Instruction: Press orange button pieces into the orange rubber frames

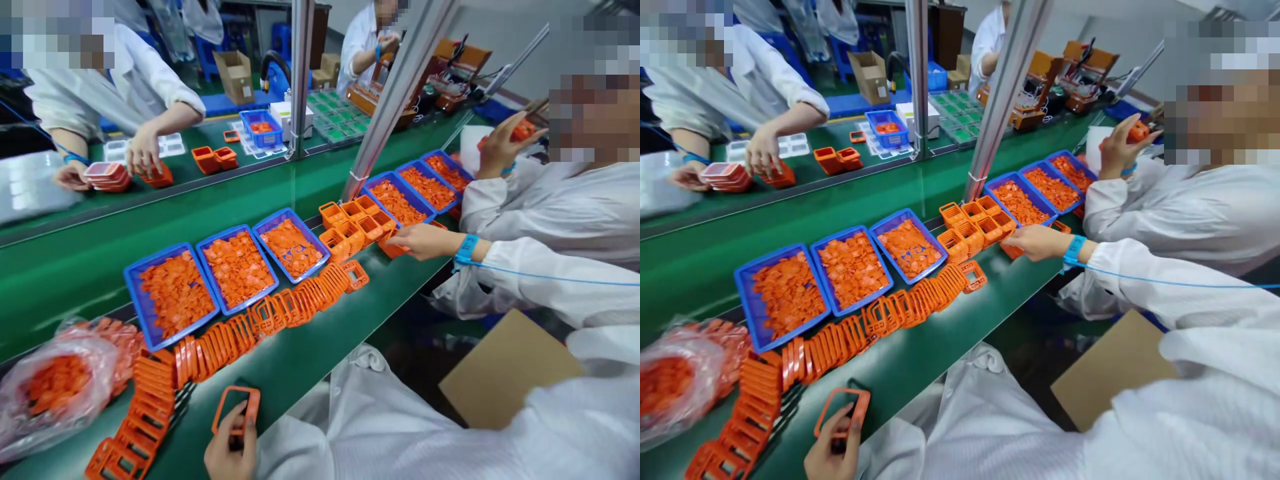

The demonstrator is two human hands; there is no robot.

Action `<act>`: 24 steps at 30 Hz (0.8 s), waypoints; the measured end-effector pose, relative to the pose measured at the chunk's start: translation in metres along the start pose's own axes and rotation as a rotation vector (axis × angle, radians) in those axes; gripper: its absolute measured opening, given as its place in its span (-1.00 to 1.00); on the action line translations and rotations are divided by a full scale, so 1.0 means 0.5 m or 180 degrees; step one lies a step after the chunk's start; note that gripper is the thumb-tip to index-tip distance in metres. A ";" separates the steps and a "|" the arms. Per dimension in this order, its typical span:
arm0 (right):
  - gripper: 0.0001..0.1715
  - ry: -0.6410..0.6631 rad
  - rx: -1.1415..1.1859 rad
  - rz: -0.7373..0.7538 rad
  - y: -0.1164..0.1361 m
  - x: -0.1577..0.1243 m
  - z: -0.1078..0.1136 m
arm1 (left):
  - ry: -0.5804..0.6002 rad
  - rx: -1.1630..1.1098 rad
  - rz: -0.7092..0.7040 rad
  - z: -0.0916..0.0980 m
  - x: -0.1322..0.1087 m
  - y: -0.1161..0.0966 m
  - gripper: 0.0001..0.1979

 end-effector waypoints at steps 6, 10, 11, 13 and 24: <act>-0.08 0.0218 -0.0251 0.0534 -0.066 -0.058 -0.110 | -0.0204 0.0092 0.0178 -0.006 -0.004 -0.016 -0.80; -0.21 0.0352 -0.0345 0.0655 -0.087 -0.037 -0.145 | -0.0275 0.0253 0.0007 -0.008 -0.006 -0.019 -0.82; -0.25 0.0360 -0.0327 0.0671 -0.090 -0.031 -0.151 | -0.0286 0.0290 -0.0013 -0.008 -0.006 -0.019 -0.82; -0.32 0.0318 -0.0226 0.0675 -0.095 -0.020 -0.162 | -0.0315 0.0339 -0.0014 -0.009 -0.006 -0.022 -0.83; -0.52 0.0311 -0.0060 0.0674 -0.076 -0.006 -0.175 | -0.0391 0.0561 -0.0041 -0.015 -0.009 -0.022 -0.80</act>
Point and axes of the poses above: each hand's wrist, its own x-axis towards the middle knuckle, its own z-axis out of the back of the hand, y = z × x, the point moved 1 cm from there along x, towards the middle knuckle, and after that the axes turned 8 degrees about z, right-handed, at the moved point
